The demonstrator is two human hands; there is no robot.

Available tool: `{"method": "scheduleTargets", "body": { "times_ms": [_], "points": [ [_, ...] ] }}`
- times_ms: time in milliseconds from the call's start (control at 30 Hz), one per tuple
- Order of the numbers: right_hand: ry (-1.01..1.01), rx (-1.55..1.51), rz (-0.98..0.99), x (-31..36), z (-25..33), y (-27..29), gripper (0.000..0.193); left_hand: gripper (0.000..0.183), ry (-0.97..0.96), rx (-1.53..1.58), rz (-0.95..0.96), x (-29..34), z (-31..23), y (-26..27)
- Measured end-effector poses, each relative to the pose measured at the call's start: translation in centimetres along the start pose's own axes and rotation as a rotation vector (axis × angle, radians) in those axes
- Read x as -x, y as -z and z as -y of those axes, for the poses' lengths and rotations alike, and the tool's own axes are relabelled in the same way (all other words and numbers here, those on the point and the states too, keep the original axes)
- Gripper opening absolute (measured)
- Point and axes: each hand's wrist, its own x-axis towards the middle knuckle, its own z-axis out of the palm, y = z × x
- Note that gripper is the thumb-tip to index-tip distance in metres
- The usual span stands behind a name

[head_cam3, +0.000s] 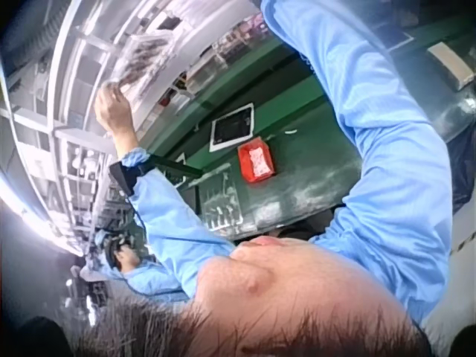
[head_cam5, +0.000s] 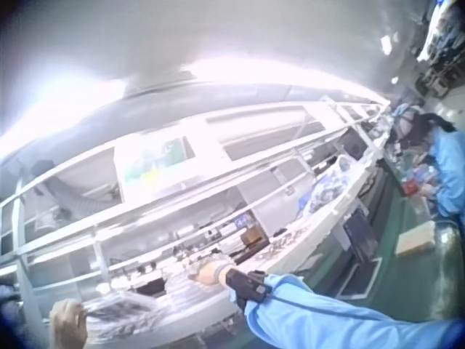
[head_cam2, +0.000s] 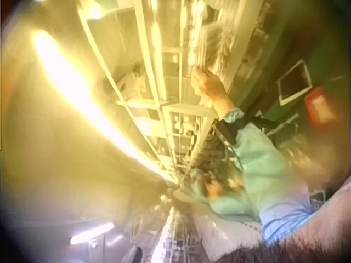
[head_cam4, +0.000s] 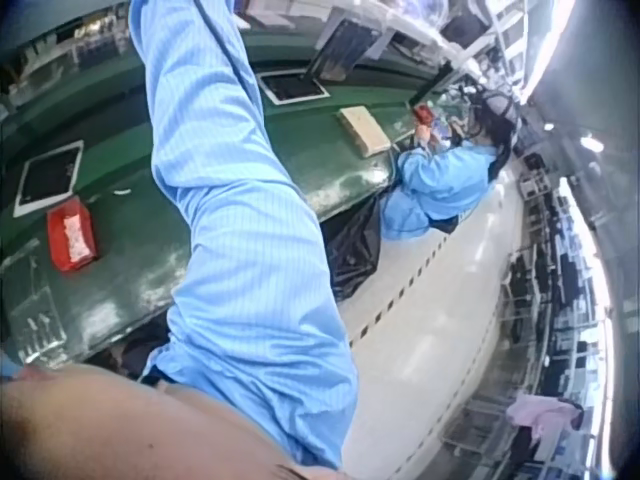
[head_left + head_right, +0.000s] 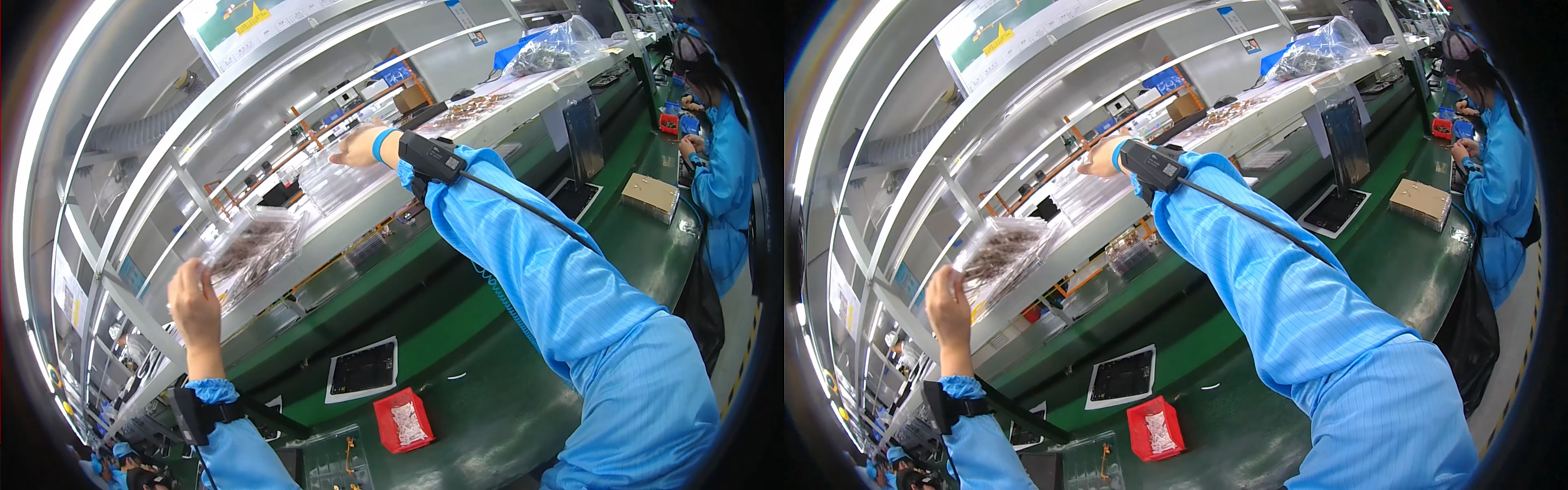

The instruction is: The worker is assembling small electronic components and placing them into a plastic tray on an assembly line.

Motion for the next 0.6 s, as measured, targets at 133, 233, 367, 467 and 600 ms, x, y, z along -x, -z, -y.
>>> {"method": "scheduleTargets", "body": {
  "times_ms": [133,233,367,467,600],
  "points": [
    [0.101,0.021,-0.070,0.6,0.7,0.2,0.068,0.021,0.038,-0.042,-0.084,-1.7,0.7,3.5],
    [0.155,0.021,-0.094,0.6,0.6,0.3,0.066,0.021,0.081,-0.039,-0.100,-2.8,0.6,5.5],
    [0.178,0.018,-0.140,0.5,-1.3,-0.1,0.068,0.021,0.077,-0.024,-0.123,-3.2,0.5,6.7],
    [0.111,0.061,-0.064,1.1,-1.1,0.2,0.069,0.020,0.107,-0.115,-0.094,-2.3,1.0,8.7],
    [0.175,0.093,-0.149,0.9,1.2,-0.1,0.070,0.021,0.156,-0.192,-0.133,-1.2,1.1,13.3]
  ]
}}
